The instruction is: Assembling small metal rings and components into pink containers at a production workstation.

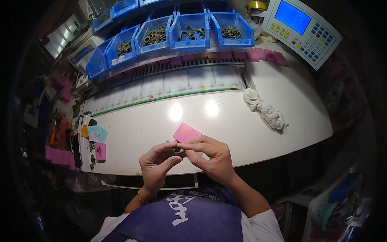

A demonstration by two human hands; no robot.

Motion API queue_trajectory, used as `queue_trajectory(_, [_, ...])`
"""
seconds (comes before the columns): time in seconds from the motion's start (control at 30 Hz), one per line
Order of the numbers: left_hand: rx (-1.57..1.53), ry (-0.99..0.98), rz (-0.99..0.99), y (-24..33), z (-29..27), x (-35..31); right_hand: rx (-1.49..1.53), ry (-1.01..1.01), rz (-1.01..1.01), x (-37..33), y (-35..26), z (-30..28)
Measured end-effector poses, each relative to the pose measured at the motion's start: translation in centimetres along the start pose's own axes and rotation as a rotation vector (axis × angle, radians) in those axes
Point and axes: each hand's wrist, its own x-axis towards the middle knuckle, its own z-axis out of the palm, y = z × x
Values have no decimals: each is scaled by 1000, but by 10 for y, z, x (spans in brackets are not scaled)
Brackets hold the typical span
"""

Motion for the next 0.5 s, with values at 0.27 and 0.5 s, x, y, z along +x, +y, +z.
queue_trajectory(0.27, [-45, -10, -28, -2, -1, -1, 105, -22, 83, -1, 0, -1])
queue_trajectory(0.5, [-109, -18, -50, -3, -1, -1, 185, -42, 106, -2, 4, -3])
